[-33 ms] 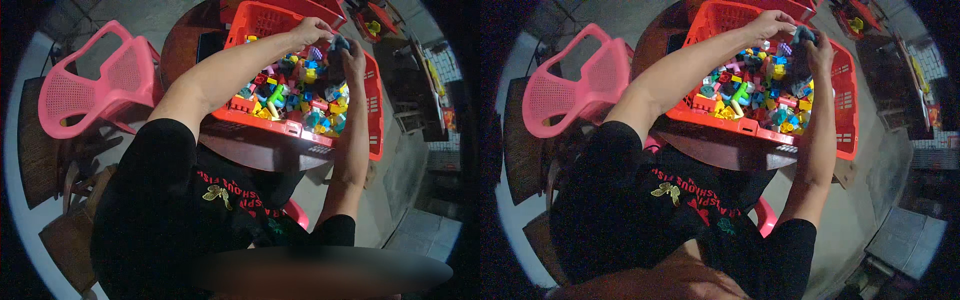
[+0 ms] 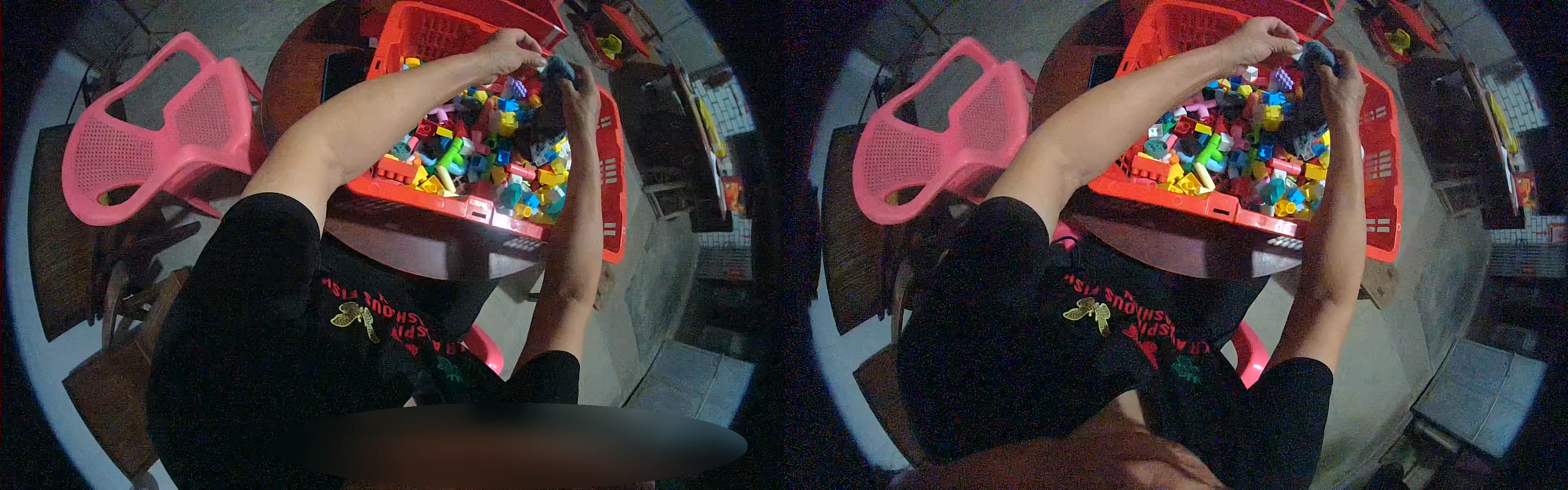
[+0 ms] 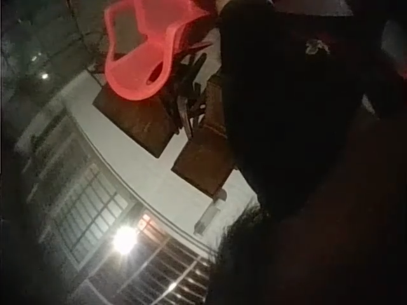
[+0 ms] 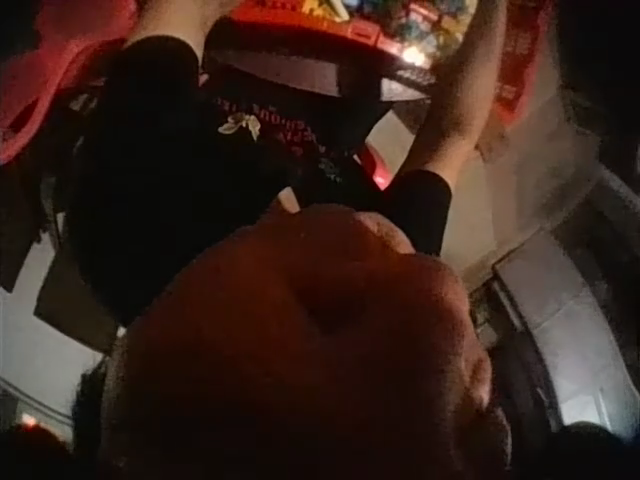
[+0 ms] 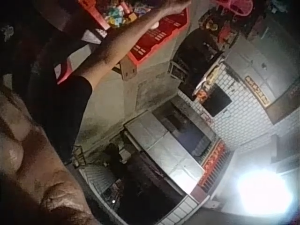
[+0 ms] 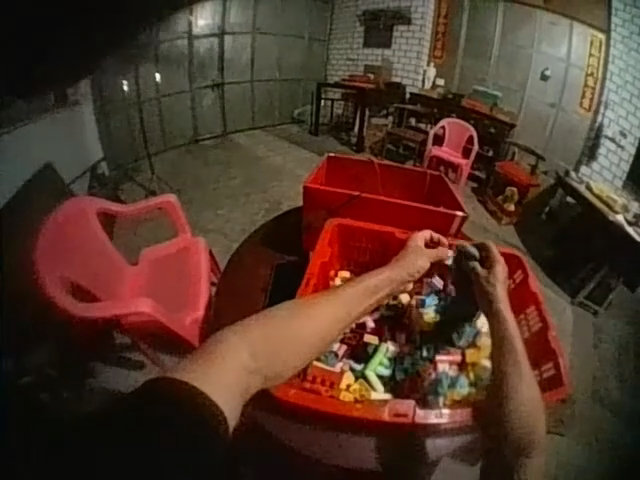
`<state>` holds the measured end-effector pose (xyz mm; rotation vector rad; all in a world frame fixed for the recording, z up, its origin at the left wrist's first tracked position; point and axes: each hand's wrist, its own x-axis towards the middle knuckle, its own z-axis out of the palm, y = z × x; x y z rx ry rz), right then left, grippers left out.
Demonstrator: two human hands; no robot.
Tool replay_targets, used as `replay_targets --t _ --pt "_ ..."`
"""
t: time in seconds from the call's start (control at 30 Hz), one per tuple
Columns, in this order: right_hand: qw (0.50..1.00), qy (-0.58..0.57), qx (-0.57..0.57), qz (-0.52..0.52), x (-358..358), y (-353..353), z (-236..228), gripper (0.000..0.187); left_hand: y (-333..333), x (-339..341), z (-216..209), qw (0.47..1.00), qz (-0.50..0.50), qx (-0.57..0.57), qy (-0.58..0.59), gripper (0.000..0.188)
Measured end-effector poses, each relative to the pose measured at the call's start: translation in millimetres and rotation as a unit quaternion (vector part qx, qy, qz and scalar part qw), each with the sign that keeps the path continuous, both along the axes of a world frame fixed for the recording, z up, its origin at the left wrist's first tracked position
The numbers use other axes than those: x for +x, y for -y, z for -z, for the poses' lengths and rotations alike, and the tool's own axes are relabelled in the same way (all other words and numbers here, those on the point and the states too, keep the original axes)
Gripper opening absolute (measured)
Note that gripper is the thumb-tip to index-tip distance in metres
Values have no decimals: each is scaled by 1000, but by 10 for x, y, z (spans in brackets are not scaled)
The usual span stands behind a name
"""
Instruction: Cleaning plastic building blocks with a cloth while they are in a red bin.
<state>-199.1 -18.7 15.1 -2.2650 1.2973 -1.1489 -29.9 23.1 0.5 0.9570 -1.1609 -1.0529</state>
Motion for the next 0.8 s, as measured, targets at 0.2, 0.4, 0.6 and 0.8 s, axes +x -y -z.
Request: replay_targets --t 0.2,0.4,0.6,0.8 --pt "981 -8 -20 -193 34 -154 -57 34 -99 -111 35 894 -108 -73 429 47" --pt "947 98 175 -251 127 -212 -107 33 136 47 156 934 -151 -73 315 29" --pt "978 46 94 -178 36 -48 29 30 113 -44 11 997 -9 31 -69 17" --pt "995 47 29 -86 40 -157 -57 27 -21 -48 -109 1000 1 -29 2 20"
